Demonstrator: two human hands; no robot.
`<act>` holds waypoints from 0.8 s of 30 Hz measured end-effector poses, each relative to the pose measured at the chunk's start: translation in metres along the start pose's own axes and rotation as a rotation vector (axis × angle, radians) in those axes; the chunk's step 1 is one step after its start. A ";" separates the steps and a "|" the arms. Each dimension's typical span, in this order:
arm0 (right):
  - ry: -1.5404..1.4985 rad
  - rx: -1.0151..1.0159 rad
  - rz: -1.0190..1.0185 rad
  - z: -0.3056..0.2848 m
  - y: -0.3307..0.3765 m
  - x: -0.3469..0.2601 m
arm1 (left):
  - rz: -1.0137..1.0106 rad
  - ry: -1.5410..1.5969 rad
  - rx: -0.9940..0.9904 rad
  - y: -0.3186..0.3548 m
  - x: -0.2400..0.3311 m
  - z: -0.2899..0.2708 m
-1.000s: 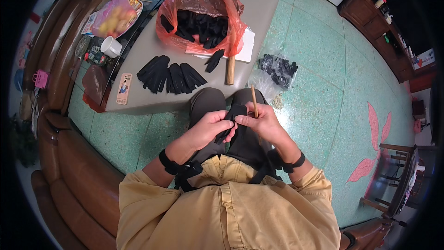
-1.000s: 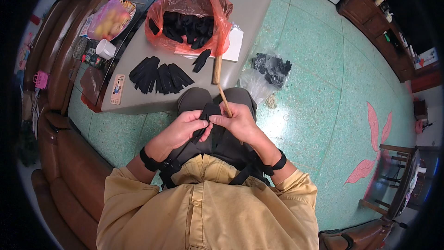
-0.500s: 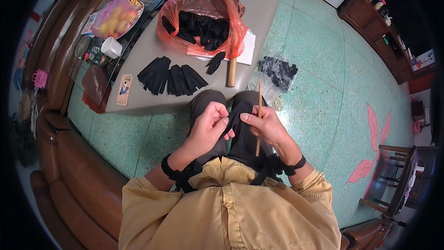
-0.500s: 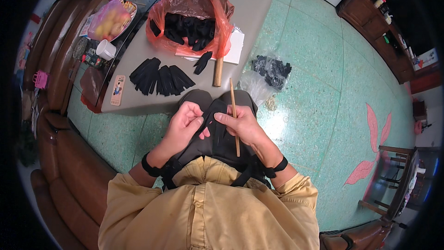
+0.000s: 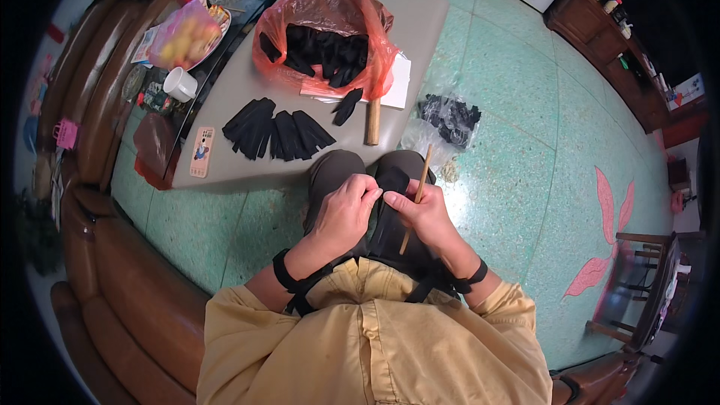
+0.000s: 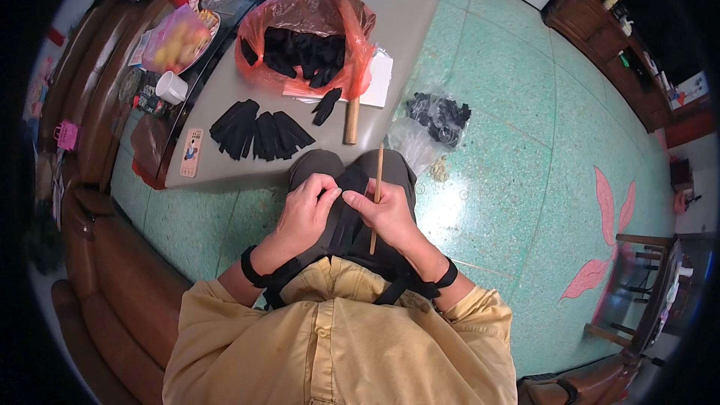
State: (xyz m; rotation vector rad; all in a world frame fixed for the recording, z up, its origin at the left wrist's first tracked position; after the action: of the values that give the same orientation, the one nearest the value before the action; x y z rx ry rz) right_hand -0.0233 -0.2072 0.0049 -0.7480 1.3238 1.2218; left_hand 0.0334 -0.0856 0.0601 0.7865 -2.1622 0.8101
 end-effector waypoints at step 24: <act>-0.003 -0.026 -0.021 0.005 -0.005 -0.017 | -0.357 0.646 0.017 0.009 -0.033 0.014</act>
State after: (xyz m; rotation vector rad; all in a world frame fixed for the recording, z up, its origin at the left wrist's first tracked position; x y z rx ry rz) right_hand -0.0141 -0.2077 0.0213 -0.7761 1.2965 1.2251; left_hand 0.0404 -0.0801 0.0245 0.7586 -1.3989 0.7611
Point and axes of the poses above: each hand's wrist, its own y-axis away from the middle knuckle, its own z-axis out of the palm, x = y × z, the point moved 8 cm from there along -y, towards the middle knuckle, and after that the axes turned 1 degree about -y, right-handed, at the moved point
